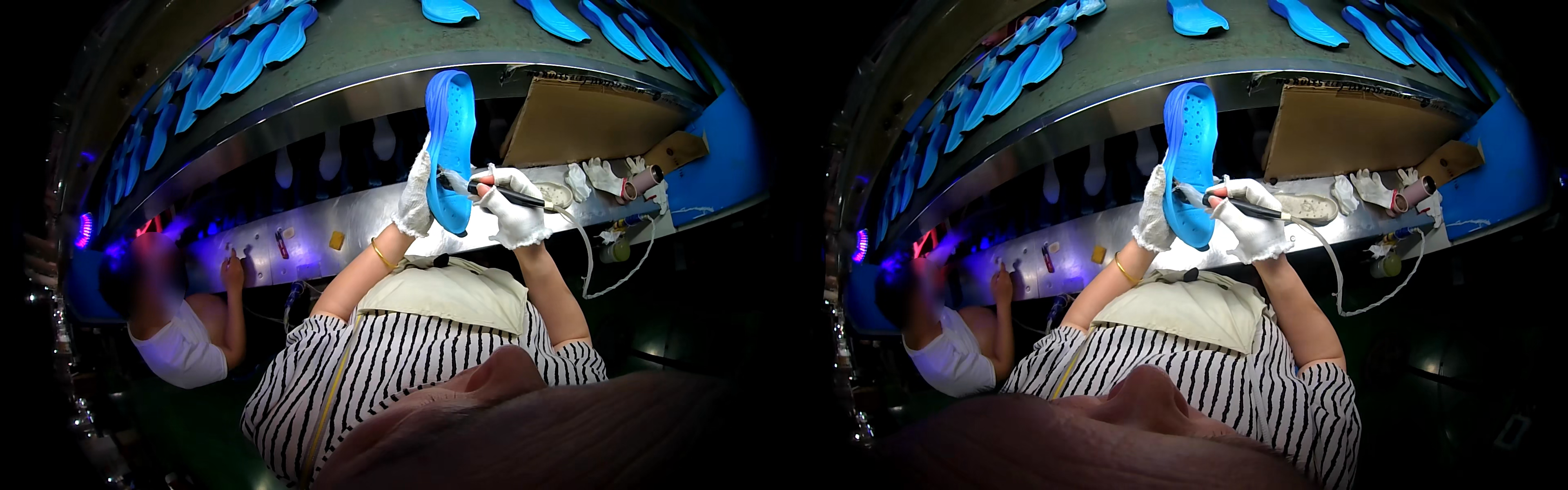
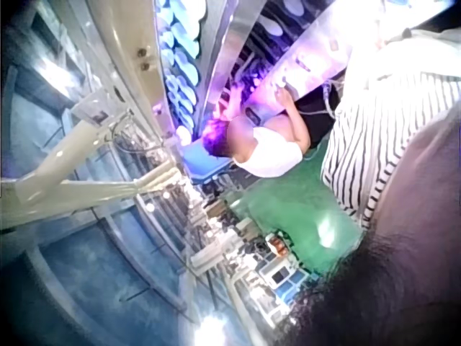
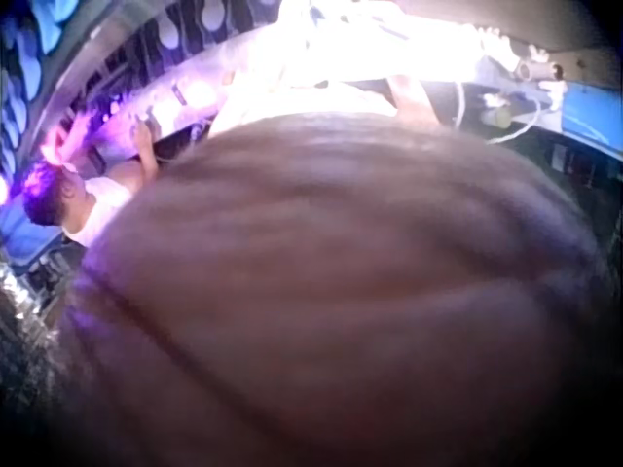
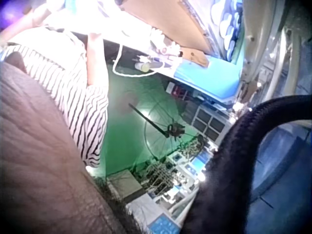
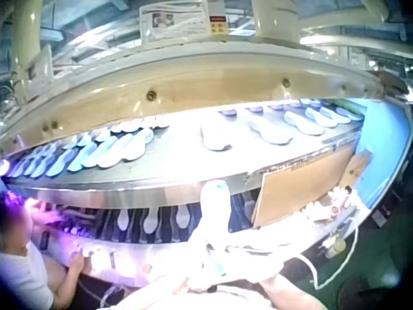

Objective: The person applies adhesive to the inner surface of blue shoe soles using a brush and then places the soles onto a conveyor belt.

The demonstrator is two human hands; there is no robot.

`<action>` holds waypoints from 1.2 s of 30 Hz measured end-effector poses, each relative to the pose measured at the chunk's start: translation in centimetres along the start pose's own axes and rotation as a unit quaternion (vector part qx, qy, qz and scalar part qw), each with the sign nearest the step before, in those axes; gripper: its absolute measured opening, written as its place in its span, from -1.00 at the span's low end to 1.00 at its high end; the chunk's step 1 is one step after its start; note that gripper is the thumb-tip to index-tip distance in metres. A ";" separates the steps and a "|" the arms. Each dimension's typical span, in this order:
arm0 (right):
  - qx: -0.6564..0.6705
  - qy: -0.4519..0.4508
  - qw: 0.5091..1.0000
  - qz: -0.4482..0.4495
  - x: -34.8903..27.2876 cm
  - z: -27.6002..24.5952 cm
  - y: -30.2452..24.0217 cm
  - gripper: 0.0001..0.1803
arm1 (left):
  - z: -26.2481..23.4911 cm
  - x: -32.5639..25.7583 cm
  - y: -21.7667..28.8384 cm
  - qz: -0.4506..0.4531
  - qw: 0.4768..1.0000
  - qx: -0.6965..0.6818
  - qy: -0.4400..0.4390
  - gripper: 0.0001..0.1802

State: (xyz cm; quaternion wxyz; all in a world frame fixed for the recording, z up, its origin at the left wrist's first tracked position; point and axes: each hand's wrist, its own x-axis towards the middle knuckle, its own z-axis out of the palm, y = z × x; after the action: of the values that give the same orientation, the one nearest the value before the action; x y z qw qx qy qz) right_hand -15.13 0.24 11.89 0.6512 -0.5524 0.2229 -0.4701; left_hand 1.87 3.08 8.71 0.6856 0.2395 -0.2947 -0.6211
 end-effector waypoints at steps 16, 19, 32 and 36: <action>-0.037 0.033 0.999 -0.018 1.1 -1.1 0.3 -0.86 | 1.0 -0.1 2.4 -0.106 0.982 -0.156 -0.018 -0.20; -0.048 0.048 0.998 -0.017 1.1 -1.3 0.0 -0.86 | 1.0 0.0 2.4 -0.106 0.979 -0.171 -0.031 -0.19; -0.382 -0.143 0.871 -0.272 -1.4 1.1 -4.5 -0.81 | 0.4 0.8 0.8 -0.131 0.975 -0.180 -0.012 -0.19; -0.377 -0.126 0.900 -0.179 -3.0 0.4 -3.7 -0.83 | 0.5 0.9 0.1 -0.146 0.973 -0.179 -0.001 -0.15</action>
State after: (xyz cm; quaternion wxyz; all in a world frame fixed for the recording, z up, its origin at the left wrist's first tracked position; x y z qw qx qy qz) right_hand -17.53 3.28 14.78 0.3218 -0.8419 0.1973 -0.3857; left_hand 1.59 2.25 9.21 0.6189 0.1527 -0.1412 -0.7575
